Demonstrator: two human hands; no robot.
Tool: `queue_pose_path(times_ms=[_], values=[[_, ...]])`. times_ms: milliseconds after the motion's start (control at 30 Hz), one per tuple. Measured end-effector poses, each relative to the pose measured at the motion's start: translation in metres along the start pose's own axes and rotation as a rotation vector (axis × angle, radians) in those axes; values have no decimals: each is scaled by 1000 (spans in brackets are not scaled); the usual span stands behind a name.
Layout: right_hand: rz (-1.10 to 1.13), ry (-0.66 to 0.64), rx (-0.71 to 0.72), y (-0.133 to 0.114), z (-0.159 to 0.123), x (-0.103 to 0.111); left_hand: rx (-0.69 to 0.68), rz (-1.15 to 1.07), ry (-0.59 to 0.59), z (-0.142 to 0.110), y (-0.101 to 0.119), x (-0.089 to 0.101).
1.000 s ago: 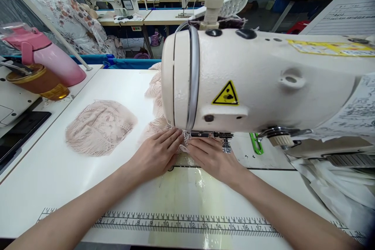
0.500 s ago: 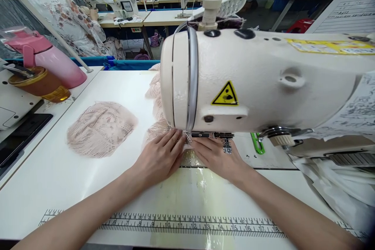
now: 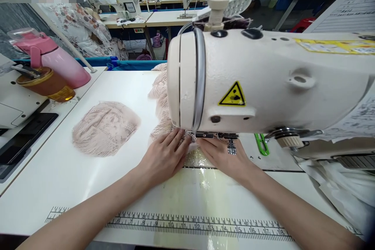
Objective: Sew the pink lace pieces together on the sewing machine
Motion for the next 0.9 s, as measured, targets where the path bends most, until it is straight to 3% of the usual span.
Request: queue_pose_path(times_ms=[167, 267, 433, 533, 767, 900], values=[[148, 173, -32, 6, 4, -10, -7, -24, 24, 0, -1, 1], [108, 238, -50, 5, 6, -6, -84, -67, 64, -2, 0, 3], [-176, 100, 36, -9, 6, 5, -144, -108, 59, -4, -2, 4], [-261, 89, 26, -13, 3, 4, -134, -103, 66, -3, -6, 6], [-214, 108, -3, -14, 4, -2, -105, -110, 63, -1, -10, 5], [-83, 67, 84, -15, 10, -3, -72, -112, 75, -1, -10, 8]])
Point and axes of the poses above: each hand's wrist, its own z-axis towards the middle knuckle, its own x-axis out of the back of the hand, y = z × x, the point moved 6 cm from there along z, towards the middle knuckle, and after that the axes turned 13 degrees about -y, right-handed, at the moved point
